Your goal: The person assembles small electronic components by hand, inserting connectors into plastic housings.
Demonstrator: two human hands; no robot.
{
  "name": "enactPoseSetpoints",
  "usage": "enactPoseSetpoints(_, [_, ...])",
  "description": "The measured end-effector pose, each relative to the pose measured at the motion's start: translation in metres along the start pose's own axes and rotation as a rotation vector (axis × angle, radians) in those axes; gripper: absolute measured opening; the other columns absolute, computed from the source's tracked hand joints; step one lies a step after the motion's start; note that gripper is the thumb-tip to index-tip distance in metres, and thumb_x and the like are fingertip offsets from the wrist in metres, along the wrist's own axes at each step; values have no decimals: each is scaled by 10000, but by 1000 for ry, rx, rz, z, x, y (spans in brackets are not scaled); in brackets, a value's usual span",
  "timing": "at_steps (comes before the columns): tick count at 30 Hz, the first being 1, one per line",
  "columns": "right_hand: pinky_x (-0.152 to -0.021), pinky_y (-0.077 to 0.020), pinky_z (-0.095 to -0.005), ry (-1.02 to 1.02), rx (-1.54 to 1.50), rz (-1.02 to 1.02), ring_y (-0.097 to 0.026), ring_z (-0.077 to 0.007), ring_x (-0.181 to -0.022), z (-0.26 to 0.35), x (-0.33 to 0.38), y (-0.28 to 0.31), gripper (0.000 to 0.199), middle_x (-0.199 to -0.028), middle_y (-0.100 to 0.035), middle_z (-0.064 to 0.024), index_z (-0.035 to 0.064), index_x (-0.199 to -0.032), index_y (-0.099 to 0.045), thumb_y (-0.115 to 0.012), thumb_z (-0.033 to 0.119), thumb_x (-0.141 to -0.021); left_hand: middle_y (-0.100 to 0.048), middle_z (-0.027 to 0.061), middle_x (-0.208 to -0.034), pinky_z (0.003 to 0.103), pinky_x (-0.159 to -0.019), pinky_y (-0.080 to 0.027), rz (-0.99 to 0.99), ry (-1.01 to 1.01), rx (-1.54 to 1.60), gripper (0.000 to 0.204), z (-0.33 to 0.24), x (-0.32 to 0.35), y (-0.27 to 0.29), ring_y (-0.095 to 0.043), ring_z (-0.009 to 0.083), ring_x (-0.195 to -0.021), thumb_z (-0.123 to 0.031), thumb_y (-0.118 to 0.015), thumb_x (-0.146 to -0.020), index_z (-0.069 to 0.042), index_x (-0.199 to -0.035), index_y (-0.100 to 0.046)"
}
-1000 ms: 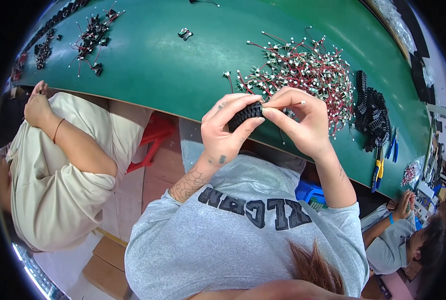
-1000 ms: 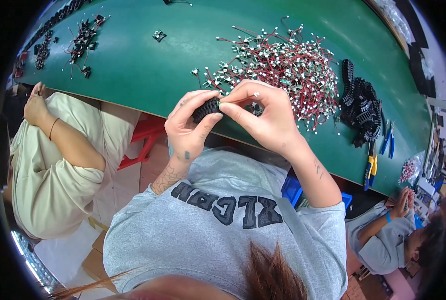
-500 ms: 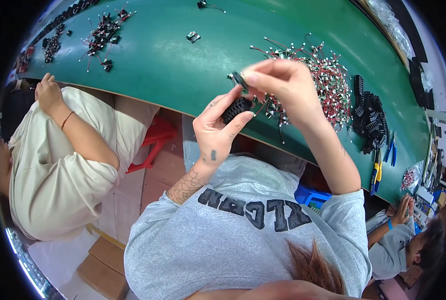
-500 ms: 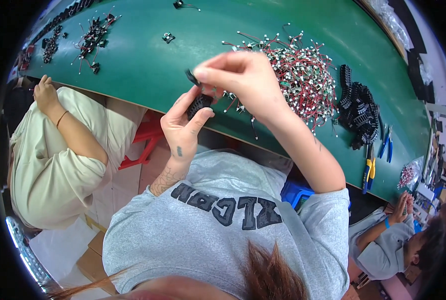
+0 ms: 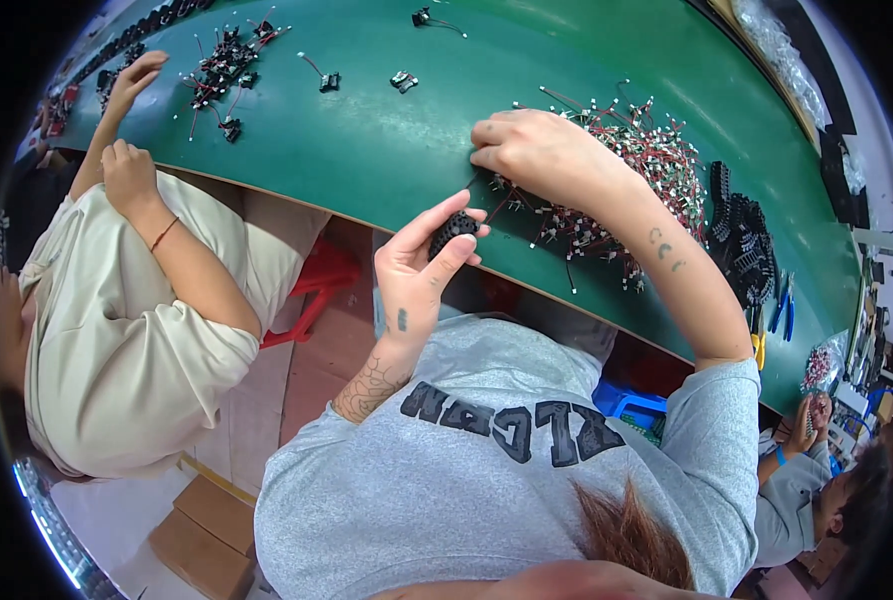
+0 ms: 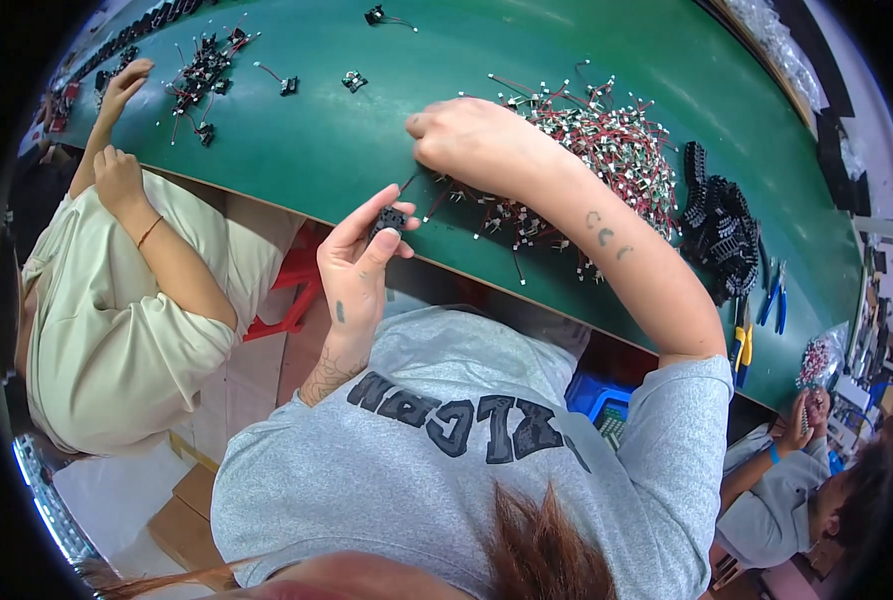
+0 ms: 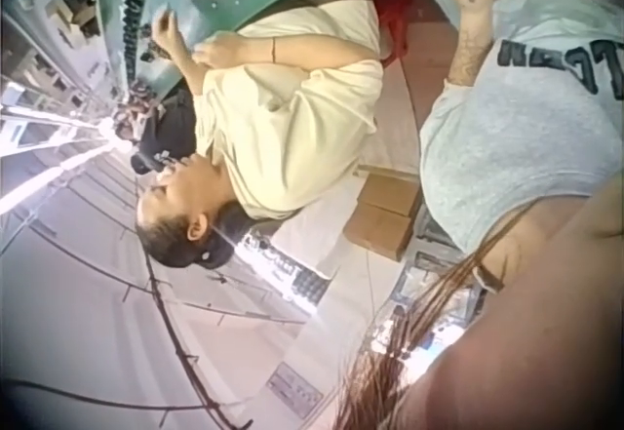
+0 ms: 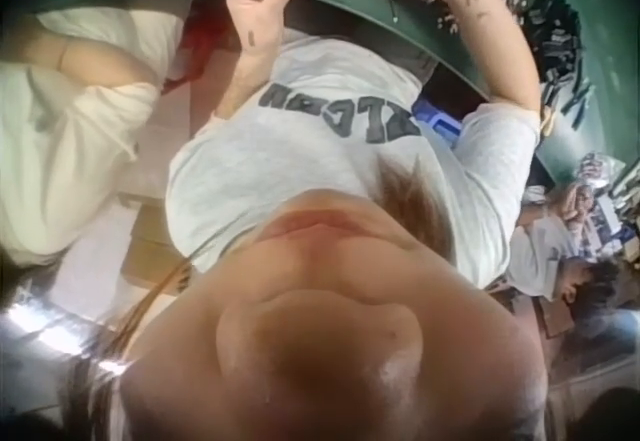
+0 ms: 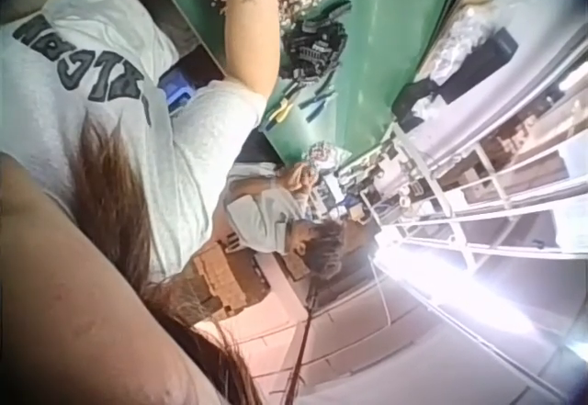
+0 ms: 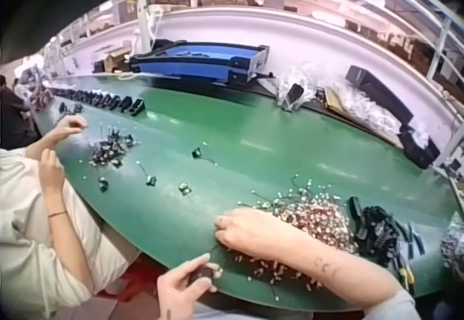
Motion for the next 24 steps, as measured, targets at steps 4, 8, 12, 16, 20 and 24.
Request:
enactPoseSetpoints(4, [-604, -496, -270, -206, -219, -110, -607, -166, -673, -15, 9, 19, 168, -908, -623, -19, 52, -901, -708, -682, 14, -740, -625, 159, -1087, 235, -746, -536, 31, -18, 99, 461, -4, -14, -5, -616, 186, -938, 60, -649, -807, 26, -1255, -546])
enactPoseSetpoints(8, [-584, -499, -235, -675, -845, -337, -617, -144, -680, -21, 37, 34, 133, -890, -639, -37, 31, -893, -704, -694, 0, -765, -623, 159, -1089, 247, -792, -526, 52, -60, 155, 446, -8, -23, -11, -612, 186, -937, 72, -656, -793, 26, -1226, -561])
enactPoseSetpoints(12, [-591, -506, -200, -997, -1608, -474, -631, -136, -698, 2, 63, 7, 87, -856, -660, -73, -3, -861, -705, -714, -6, -775, -616, 138, -1095, 268, -864, -495, 25, -205, 9, 408, -12, -26, -18, -602, 189, -943, 77, -677, -769, 18, -1163, -588])
enactPoseSetpoints(16, [-618, -524, -198, -975, -1554, -503, -661, -140, -719, 5, 76, 5, 119, -845, -680, -96, -18, -887, -709, -719, 2, -770, -613, 122, -1102, 277, -892, -477, 13, -205, -98, 397, -10, -26, -22, -597, 188, -949, 75, -694, -753, 13, -1132, -596])
enactPoseSetpoints(20, [-624, -527, -197, -915, -1446, -550, -662, -134, -712, 6, 81, 4, 119, -842, -685, -99, -22, -881, -708, -723, 3, -765, -612, 112, -1105, 280, -895, -472, 19, -232, -151, 391, -9, -24, -26, -590, 184, -964, 71, -703, -745, 7, -1117, -605])
enactPoseSetpoints(24, [-622, -523, -196, -829, -1290, -590, -647, -123, -692, 6, 80, 10, 102, -840, -683, -91, -22, -860, -704, -725, 1, -763, -612, 108, -1105, 279, -889, -474, 37, -268, -183, 388, -7, -23, -28, -586, 181, -979, 68, -709, -736, 0, -1106, -614])
Point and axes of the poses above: each hand's wrist, its own x-axis away from the middle knuckle, its own y-axis out of the back of the hand, z = x × y, the point moved 8 cm from there along -x, towards the middle knuckle
